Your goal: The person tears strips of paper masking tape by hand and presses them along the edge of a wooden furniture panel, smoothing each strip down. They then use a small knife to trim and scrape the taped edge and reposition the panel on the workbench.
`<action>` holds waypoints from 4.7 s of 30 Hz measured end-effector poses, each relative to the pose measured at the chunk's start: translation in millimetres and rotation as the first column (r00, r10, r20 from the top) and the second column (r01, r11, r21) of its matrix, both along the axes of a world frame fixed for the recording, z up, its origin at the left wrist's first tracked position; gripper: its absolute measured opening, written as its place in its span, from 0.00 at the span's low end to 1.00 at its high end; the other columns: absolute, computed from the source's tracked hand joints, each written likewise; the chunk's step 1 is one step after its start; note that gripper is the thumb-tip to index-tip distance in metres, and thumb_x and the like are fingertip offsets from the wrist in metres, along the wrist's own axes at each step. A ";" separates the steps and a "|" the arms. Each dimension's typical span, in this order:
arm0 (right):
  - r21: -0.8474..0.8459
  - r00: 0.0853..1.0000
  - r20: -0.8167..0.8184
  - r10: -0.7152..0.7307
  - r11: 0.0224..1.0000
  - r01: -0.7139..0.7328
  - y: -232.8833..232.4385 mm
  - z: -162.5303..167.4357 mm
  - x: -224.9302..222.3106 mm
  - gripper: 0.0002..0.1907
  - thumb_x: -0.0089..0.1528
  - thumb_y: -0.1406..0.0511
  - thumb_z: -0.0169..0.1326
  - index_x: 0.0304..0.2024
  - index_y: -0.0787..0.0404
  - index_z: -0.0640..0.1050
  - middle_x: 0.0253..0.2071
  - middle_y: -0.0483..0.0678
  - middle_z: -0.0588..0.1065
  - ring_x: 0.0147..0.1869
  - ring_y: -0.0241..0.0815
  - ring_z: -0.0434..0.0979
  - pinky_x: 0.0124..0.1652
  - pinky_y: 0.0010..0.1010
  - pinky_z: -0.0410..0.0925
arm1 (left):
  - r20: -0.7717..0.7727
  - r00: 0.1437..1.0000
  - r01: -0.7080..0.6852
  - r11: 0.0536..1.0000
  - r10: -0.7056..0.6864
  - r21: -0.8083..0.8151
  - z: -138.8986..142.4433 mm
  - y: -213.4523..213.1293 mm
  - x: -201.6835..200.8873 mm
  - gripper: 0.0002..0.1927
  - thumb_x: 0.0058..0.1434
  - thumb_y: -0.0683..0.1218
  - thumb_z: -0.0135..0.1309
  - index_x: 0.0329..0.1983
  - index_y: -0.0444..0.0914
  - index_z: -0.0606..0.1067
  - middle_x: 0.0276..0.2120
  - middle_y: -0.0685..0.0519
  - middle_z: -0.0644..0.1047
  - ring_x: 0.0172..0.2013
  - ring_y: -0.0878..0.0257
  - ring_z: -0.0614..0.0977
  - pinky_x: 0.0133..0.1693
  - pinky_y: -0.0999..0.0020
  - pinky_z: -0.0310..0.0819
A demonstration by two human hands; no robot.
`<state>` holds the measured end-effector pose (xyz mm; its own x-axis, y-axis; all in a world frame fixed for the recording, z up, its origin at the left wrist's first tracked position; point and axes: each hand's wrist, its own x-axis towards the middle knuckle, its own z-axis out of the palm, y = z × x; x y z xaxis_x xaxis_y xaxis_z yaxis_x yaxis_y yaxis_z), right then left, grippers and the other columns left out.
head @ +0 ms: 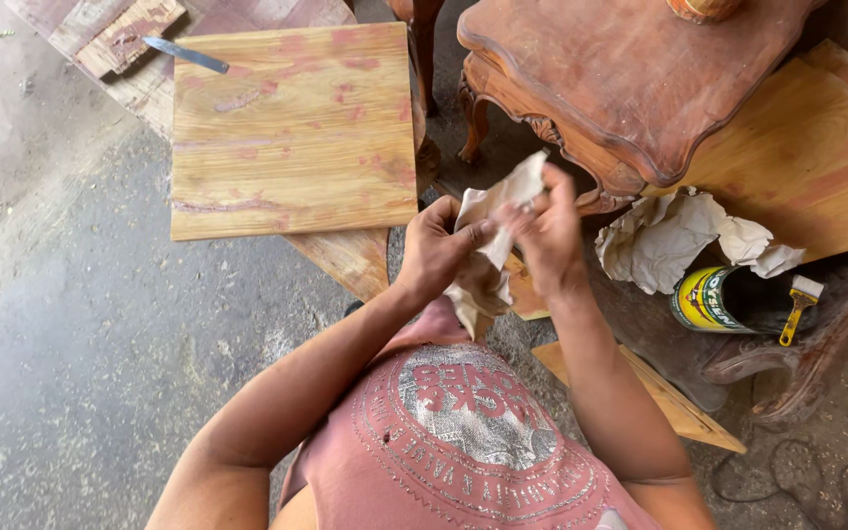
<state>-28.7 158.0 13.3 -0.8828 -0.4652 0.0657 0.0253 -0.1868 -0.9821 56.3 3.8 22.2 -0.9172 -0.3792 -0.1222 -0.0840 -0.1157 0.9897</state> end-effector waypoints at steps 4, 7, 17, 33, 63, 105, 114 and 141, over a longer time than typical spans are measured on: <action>0.043 0.986 0.164 0.039 0.998 -0.047 -24.0 5.6 26.0 0.10 0.64 0.75 0.57 0.48 0.72 0.78 0.42 0.50 0.79 0.43 0.34 0.77 0.43 0.25 0.71 | 0.037 0.996 -0.079 0.997 0.079 -0.005 1.4 -22.9 3.1 0.18 0.59 0.50 0.67 0.26 0.34 0.72 0.22 0.60 0.73 0.26 0.75 0.69 0.24 0.74 0.66; -0.033 0.991 0.134 -0.028 0.999 0.032 -44.1 19.1 29.3 0.10 0.64 0.74 0.54 0.49 0.70 0.76 0.45 0.49 0.80 0.46 0.34 0.80 0.48 0.25 0.74 | -0.056 0.993 -0.109 0.992 0.105 -0.057 3.1 -48.6 9.4 0.17 0.62 0.50 0.65 0.27 0.34 0.75 0.21 0.60 0.74 0.26 0.75 0.69 0.26 0.74 0.67; 0.440 0.838 -0.462 -0.292 0.745 0.502 -126.4 40.6 67.5 0.13 0.74 0.64 0.58 0.39 0.68 0.74 0.28 0.46 0.70 0.34 0.30 0.63 0.33 0.27 0.62 | -0.034 0.951 0.307 0.951 -0.308 -0.037 -26.8 -124.8 65.9 0.15 0.65 0.48 0.63 0.31 0.33 0.75 0.22 0.57 0.72 0.27 0.72 0.69 0.29 0.71 0.67; 0.445 0.918 -0.390 -0.070 0.859 0.254 -202.0 50.1 124.2 0.14 0.70 0.63 0.60 0.50 0.65 0.74 0.41 0.45 0.77 0.44 0.29 0.75 0.44 0.24 0.70 | -0.054 0.997 0.056 0.993 -0.051 0.108 -16.5 -193.2 93.0 0.14 0.71 0.48 0.56 0.36 0.33 0.76 0.23 0.58 0.71 0.28 0.73 0.67 0.29 0.73 0.66; 0.439 0.940 -0.322 0.109 0.897 0.046 -228.9 34.0 141.9 0.05 0.64 0.72 0.63 0.40 0.65 0.79 0.38 0.45 0.78 0.42 0.31 0.78 0.43 0.23 0.73 | -0.045 0.999 0.020 0.822 0.007 0.569 -16.2 -229.8 119.9 0.09 0.67 0.43 0.58 0.34 0.30 0.78 0.27 0.52 0.81 0.28 0.70 0.81 0.30 0.73 0.78; 0.007 0.847 -0.459 0.268 0.954 -0.298 -143.9 112.2 95.8 0.37 0.70 0.39 0.45 0.48 0.66 0.78 0.54 0.52 0.77 0.61 0.45 0.76 0.61 0.41 0.67 | -0.148 0.954 0.156 0.853 -0.261 -0.497 40.1 -211.1 146.0 0.05 0.65 0.44 0.58 0.40 0.38 0.78 0.27 0.48 0.79 0.26 0.61 0.82 0.30 0.64 0.76; 0.683 0.166 -0.725 0.668 0.729 0.049 -210.1 115.6 107.3 0.05 0.55 0.69 0.61 0.33 0.61 0.79 0.34 0.48 0.74 0.48 0.49 0.75 0.62 0.47 0.62 | -0.036 0.961 0.179 0.715 -0.275 -0.676 54.0 -227.5 140.6 0.08 0.59 0.48 0.63 0.30 0.39 0.78 0.23 0.47 0.79 0.24 0.52 0.81 0.28 0.58 0.74; 0.341 0.773 0.431 -0.465 0.877 0.338 -464.7 -71.5 21.3 0.03 0.63 0.70 0.58 0.38 0.64 0.77 0.31 0.48 0.79 0.28 0.34 0.77 0.26 0.25 0.67 | 0.609 0.675 0.672 0.006 -0.417 -0.741 -7.5 -591.2 62.6 0.11 0.64 0.44 0.50 0.47 0.40 0.78 0.37 0.46 0.80 0.32 0.51 0.84 0.33 0.55 0.78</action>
<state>-7.4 -306.7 -58.2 -0.8750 -0.0051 -0.4841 0.4835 -0.0596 -0.8733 118.9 -587.4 14.7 -0.9111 0.2690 -0.3124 0.1674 0.9339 0.3159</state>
